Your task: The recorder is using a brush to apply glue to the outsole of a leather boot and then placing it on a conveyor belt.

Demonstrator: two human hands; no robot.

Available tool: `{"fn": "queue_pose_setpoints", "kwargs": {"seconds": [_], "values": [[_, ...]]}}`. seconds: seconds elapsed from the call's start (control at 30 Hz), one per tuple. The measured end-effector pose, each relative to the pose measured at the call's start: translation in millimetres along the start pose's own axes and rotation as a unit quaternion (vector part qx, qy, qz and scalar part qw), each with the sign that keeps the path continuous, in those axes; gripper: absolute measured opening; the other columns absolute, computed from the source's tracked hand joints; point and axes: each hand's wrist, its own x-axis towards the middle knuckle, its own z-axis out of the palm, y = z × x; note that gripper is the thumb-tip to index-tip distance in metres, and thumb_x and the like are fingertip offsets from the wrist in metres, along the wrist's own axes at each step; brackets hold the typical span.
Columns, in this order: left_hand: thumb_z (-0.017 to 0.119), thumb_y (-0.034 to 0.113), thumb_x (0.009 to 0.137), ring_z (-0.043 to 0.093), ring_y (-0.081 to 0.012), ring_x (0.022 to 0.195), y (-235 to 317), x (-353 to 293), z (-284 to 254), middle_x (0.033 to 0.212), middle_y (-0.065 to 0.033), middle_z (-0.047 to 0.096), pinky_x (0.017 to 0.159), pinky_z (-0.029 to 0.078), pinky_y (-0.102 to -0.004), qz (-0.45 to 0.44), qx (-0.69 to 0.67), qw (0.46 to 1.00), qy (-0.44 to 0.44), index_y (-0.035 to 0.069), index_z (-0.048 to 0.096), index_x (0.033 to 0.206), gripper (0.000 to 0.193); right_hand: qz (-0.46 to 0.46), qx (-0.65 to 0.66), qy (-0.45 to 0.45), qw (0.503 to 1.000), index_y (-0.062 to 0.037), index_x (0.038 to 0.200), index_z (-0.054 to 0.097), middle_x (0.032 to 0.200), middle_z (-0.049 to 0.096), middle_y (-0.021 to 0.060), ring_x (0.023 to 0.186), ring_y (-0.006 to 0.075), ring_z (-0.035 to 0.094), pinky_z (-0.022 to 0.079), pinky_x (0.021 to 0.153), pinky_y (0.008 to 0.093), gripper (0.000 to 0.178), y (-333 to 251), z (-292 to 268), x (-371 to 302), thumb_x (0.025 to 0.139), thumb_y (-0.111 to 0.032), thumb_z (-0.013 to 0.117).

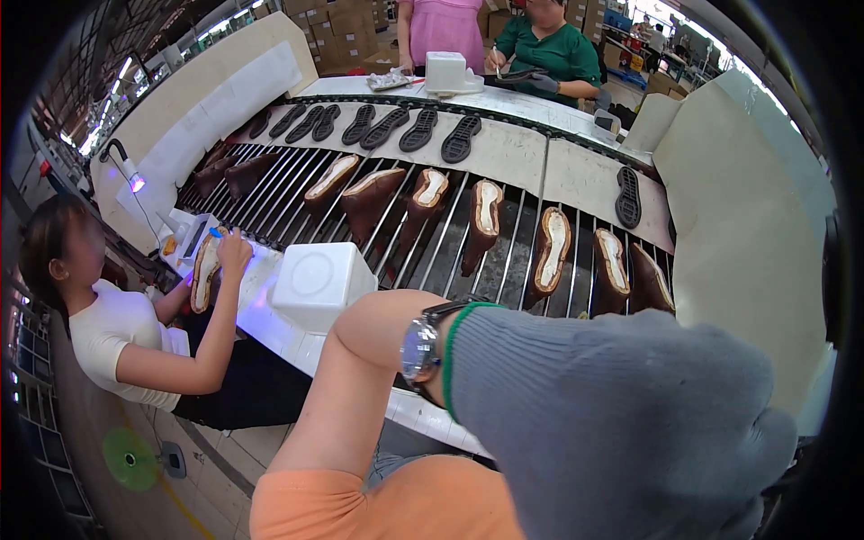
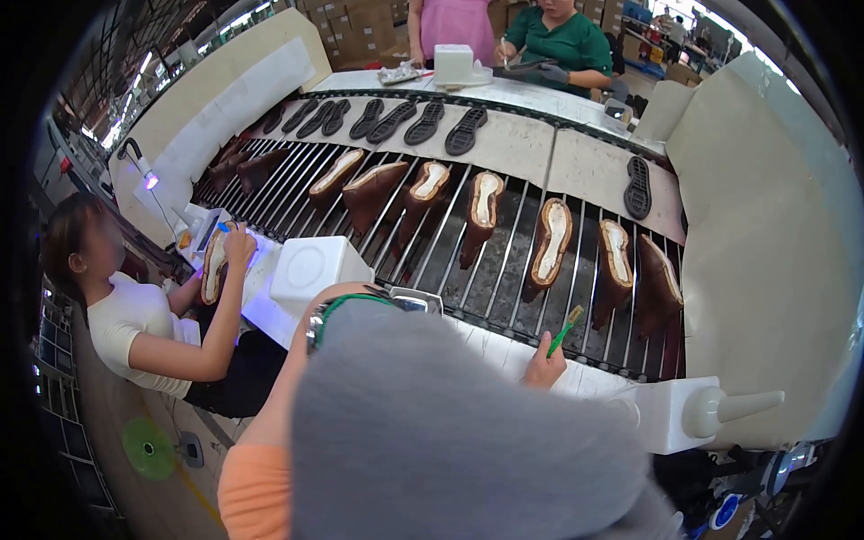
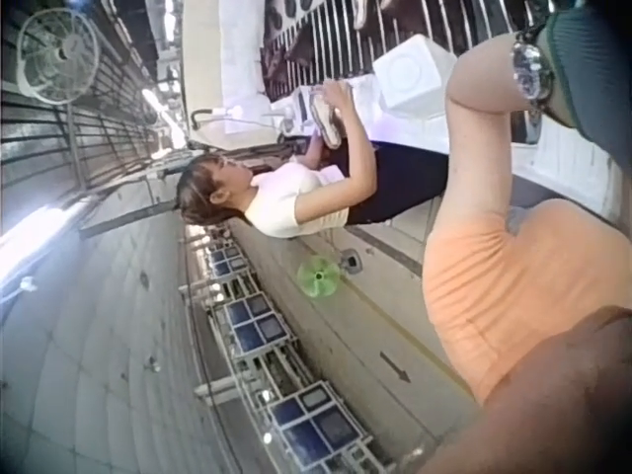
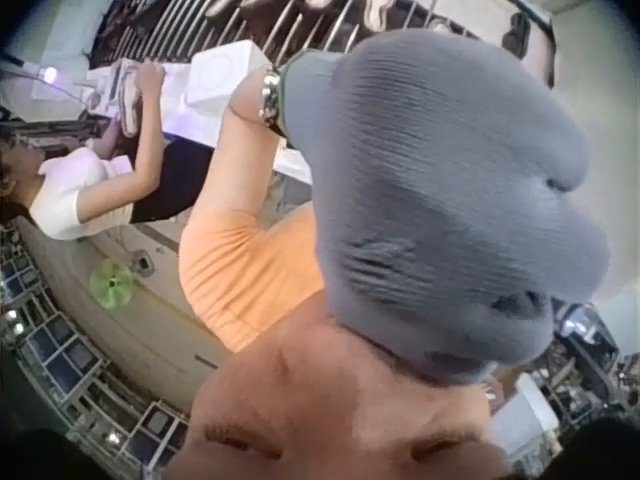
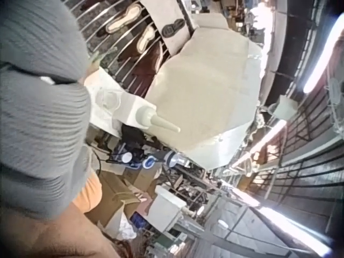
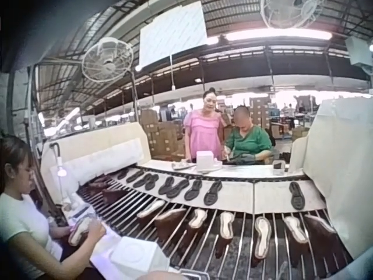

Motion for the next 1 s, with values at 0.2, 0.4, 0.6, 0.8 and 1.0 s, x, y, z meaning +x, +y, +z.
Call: {"fn": "queue_pose_setpoints", "kwargs": {"seconds": [0.2,0.4,0.6,0.8,1.0], "values": [[0.063,0.011,0.064,0.058,-0.0168,0.072,11,-11,-20,0.073,-0.0065,0.058,0.060,0.045,-0.0264,-0.128,0.056,0.987,0.073,0.010,0.057,0.062,0.006,0.023,-0.015,-0.021,0.999,-0.0008,0.062,0.044,0.054,0.034,-0.0022,0.053,0.0075,0.028,0.024,0.046,0.0301,0.040,-13,1,0,0.094,-0.021,0.058],[0.064,0.006,0.065,0.061,-0.0171,0.077,-34,-15,-61,0.079,-0.0094,0.065,0.066,0.049,-0.0254,-0.224,0.096,0.962,0.121,0.007,0.059,0.063,0.005,0.022,-0.008,-0.016,1.000,-0.0040,0.060,0.041,0.052,0.034,-0.0046,0.051,0.0056,0.028,0.023,0.045,0.0286,0.042,-20,8,-3,0.095,-0.021,0.058],[0.054,0.019,0.090,0.065,-0.0271,0.087,-322,-59,-152,0.094,-0.0171,0.066,0.074,0.051,-0.0348,-0.257,0.198,0.937,-0.130,0.005,0.057,0.119,0.032,0.080,-0.013,-0.025,0.996,-0.0075,0.059,0.041,0.051,0.035,-0.0052,0.048,0.0044,0.030,0.024,0.043,0.0264,0.042,3,-4,3,0.096,-0.023,0.057],[0.060,0.047,0.083,0.061,-0.0324,0.097,-489,-181,-268,0.106,-0.0176,0.061,0.080,0.049,-0.0427,-0.362,0.561,0.671,-0.322,0.007,0.055,0.109,0.048,0.095,-0.038,-0.011,0.995,-0.0096,0.060,0.041,0.050,0.037,-0.0052,0.045,0.0043,0.032,0.025,0.041,0.0254,0.041,-2,6,1,0.096,-0.023,0.055],[0.067,0.063,0.069,0.058,-0.0309,0.106,-528,-211,-260,0.113,-0.0155,0.061,0.089,0.042,-0.0520,-0.404,0.588,0.554,-0.429,0.009,0.045,0.127,0.083,0.125,-0.069,0.011,0.990,-0.0096,0.062,0.040,0.050,0.036,-0.0058,0.045,0.0036,0.032,0.023,0.041,0.0248,0.039,-12,2,3,0.096,-0.021,0.055]]}}
